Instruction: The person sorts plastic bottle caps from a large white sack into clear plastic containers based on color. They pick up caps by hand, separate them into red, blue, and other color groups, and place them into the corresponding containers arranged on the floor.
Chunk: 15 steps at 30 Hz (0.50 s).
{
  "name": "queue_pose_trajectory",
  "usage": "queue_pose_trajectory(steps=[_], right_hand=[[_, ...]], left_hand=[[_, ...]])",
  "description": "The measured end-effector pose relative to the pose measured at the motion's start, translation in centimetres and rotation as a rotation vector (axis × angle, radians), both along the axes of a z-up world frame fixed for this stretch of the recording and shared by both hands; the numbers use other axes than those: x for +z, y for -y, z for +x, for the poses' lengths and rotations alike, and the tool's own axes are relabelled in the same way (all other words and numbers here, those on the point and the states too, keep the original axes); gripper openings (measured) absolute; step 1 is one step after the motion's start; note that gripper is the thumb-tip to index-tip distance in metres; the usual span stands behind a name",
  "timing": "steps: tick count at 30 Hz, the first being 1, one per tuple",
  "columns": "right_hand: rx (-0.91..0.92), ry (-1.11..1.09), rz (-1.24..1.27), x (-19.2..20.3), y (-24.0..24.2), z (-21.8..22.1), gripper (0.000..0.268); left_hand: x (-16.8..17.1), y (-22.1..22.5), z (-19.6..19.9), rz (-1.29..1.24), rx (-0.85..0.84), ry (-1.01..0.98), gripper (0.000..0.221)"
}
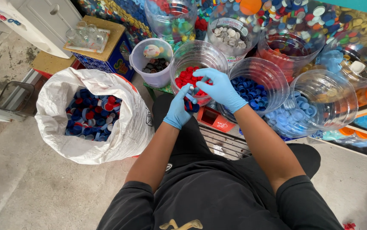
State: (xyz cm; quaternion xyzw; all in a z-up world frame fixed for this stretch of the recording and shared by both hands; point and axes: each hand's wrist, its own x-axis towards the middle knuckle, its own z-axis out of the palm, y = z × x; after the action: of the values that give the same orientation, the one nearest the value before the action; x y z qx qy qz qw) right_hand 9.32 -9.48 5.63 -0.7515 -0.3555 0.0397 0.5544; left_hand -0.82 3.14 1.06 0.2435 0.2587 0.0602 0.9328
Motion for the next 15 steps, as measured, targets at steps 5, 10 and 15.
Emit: queue_pose_trajectory(steps=[5, 10, 15], right_hand=[[0.204, 0.119, -0.087, -0.1, 0.1, -0.5, 0.027], [0.23, 0.071, -0.114, 0.0, 0.7, -0.5, 0.015], [0.168, 0.09, -0.099, 0.7, 1.1, 0.5, 0.01]], left_hand=[[-0.8, 0.3, 0.2, 0.022, 0.001, -0.006, 0.018], [0.1, 0.7, -0.4, 0.039, -0.017, -0.049, 0.022], [-0.6, 0.7, 0.0, 0.014, -0.028, -0.076, 0.023]])
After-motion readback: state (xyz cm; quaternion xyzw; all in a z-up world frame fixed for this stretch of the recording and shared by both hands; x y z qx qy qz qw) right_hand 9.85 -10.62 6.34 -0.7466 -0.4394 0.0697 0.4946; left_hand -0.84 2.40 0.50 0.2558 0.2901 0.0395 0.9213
